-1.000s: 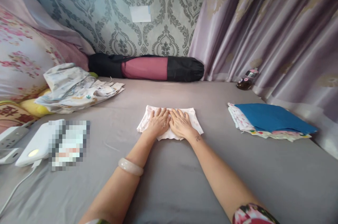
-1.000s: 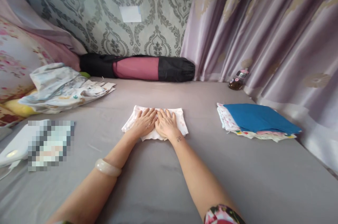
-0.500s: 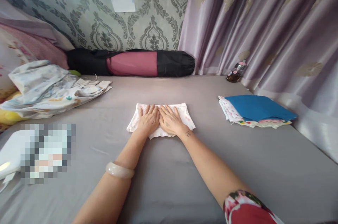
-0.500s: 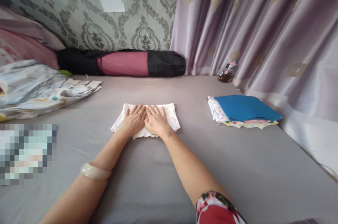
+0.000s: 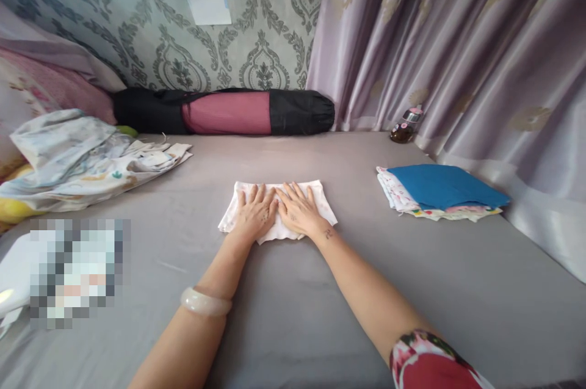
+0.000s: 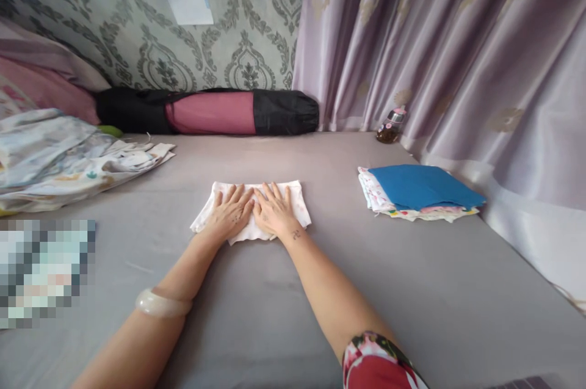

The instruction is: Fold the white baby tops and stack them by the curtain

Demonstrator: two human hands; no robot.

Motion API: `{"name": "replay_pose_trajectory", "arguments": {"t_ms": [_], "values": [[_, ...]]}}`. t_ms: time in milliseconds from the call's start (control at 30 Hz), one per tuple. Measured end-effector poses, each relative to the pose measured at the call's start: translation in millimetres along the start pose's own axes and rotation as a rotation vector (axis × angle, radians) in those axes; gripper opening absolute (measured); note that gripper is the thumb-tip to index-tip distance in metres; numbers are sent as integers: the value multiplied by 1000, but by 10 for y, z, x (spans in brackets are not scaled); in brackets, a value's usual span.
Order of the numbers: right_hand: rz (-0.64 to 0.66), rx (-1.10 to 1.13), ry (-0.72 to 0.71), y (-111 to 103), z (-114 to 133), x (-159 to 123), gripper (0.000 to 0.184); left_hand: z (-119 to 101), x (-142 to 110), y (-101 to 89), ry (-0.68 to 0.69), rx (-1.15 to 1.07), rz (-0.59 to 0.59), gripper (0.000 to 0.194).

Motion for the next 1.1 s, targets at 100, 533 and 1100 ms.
{"name": "replay_pose_trajectory", "arguments": {"t_ms": [100, 533, 1100], "values": [[-4, 9, 8, -5, 6, 1, 54, -6, 2, -5, 0, -9, -1, 56], [-57, -63, 142, -17, -115, -23, 54, 117, 14, 20, -192, -2, -50, 59], [-152, -115, 323, -80, -254, -41, 60, 287, 21, 9, -332, -55, -91, 61]]}}
Point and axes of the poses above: each hand's wrist, its own x-axis towards the middle knuckle, its own y-axis out of the palm, z = x × y, the point moved 3 cm from there along x, towards the middle knuckle, and after that the axes turned 5 degrees about -y, right-handed, at the moved point
